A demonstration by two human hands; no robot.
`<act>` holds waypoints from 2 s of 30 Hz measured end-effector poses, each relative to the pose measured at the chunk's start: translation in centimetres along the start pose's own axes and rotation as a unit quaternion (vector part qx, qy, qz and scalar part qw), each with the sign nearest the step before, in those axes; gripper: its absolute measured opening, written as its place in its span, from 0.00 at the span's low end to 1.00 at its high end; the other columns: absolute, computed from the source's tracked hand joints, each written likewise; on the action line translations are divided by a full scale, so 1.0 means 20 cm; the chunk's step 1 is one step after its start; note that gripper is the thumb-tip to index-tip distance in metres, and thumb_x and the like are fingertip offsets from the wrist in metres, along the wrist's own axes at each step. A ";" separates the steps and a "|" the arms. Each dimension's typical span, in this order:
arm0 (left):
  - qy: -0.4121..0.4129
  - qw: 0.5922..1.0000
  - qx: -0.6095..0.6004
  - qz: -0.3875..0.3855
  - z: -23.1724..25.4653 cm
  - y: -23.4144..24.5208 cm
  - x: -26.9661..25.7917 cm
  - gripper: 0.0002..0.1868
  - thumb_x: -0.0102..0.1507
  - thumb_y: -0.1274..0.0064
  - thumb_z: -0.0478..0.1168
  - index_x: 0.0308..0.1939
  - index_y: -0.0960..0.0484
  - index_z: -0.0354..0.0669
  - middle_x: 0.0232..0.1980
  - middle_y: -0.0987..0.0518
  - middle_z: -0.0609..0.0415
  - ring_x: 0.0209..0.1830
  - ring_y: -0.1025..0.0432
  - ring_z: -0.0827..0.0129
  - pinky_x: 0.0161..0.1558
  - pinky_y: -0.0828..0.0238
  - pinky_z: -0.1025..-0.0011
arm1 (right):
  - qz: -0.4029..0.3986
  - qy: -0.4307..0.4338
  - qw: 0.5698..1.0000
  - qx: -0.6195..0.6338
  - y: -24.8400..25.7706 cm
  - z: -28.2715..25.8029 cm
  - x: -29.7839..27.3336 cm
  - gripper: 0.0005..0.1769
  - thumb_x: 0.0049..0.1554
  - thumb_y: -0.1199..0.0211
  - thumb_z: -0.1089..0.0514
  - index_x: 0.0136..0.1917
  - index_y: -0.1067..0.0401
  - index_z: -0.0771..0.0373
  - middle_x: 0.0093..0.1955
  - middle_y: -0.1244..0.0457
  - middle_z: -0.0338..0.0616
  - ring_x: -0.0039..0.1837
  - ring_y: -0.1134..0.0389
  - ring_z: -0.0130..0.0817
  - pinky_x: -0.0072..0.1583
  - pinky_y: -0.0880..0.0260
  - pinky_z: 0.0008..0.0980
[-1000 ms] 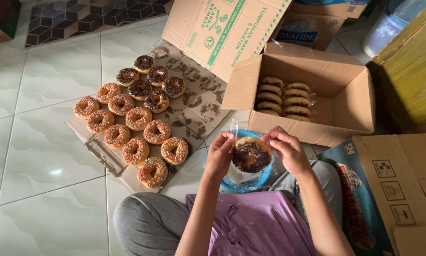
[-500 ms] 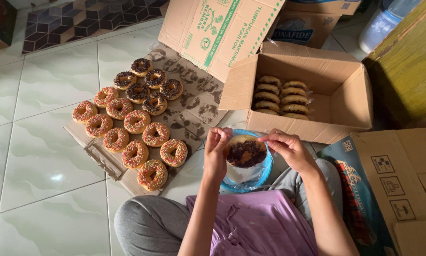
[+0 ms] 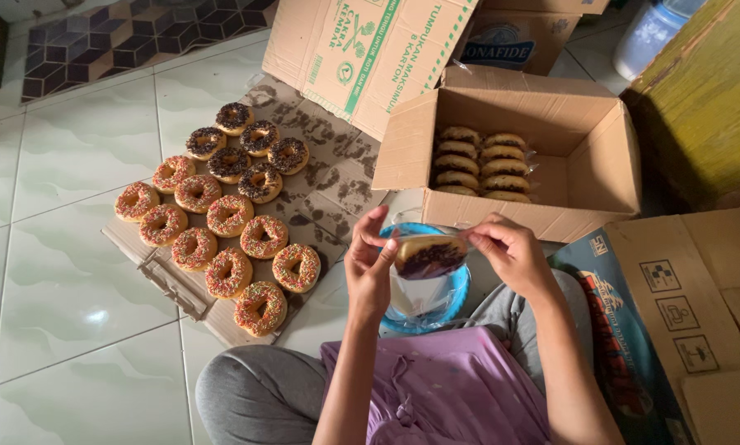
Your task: The person sits on the floor and individually wraps donuts in clear plastic bags. They pick each donut from a tray, place it into a bag, and then put the wrapped donut into a cardboard box.
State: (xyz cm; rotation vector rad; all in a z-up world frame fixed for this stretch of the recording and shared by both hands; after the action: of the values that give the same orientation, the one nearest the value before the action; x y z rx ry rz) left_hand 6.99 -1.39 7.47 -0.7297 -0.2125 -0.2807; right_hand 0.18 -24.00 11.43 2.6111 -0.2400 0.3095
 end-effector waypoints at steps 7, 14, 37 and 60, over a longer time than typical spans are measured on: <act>0.045 0.968 0.242 0.043 0.02 0.04 0.01 0.26 0.57 0.31 0.46 0.49 0.28 0.38 0.52 0.28 0.32 0.54 0.35 0.47 0.61 0.36 0.41 | 0.007 0.126 0.988 0.084 0.08 -0.24 -0.01 0.09 0.62 0.36 0.58 0.42 0.26 0.66 0.60 0.36 0.48 0.63 0.35 0.33 0.60 0.32 0.31; -0.120 0.773 0.591 -0.195 0.04 -0.25 -0.01 0.27 0.50 0.33 0.65 0.36 0.09 0.46 0.62 0.19 0.49 0.70 0.33 0.50 0.69 0.43 0.48 | -0.022 0.082 0.996 0.025 0.07 -0.23 0.00 0.10 0.61 0.39 0.57 0.43 0.25 0.65 0.57 0.30 0.49 0.57 0.28 0.33 0.56 0.25 0.30; 0.038 0.939 0.253 0.228 -0.14 0.20 -0.01 0.24 0.73 0.56 0.49 0.43 0.14 0.30 0.33 0.18 0.53 0.32 0.29 0.76 0.37 0.30 0.74 | 0.273 -0.031 0.922 0.273 0.07 0.37 -0.08 0.07 0.64 0.34 0.59 0.51 0.24 0.66 0.45 0.30 0.48 0.44 0.28 0.34 0.49 0.22 0.30; 0.252 0.878 0.402 0.064 -0.85 0.35 -0.10 0.18 0.67 0.51 0.45 0.39 0.11 0.36 0.32 0.12 0.51 0.32 0.17 0.71 0.35 0.24 0.73 | -0.211 -0.421 0.749 -0.466 0.86 1.94 0.59 0.24 0.49 0.29 0.59 0.59 0.26 0.65 0.53 0.30 0.57 0.55 0.28 0.50 0.57 0.28 0.44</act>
State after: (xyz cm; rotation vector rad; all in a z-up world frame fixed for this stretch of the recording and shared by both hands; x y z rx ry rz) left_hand 8.89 -7.53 -9.89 0.1714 0.2197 -0.2189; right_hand 14.41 -59.35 -10.70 1.5367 -0.0492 -0.9464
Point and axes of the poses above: each hand's wrist, its own x-axis towards the middle knuckle, its own y-axis out of the back of the hand, z = x × y, the point moved 9 cm from there along x, towards the middle knuckle
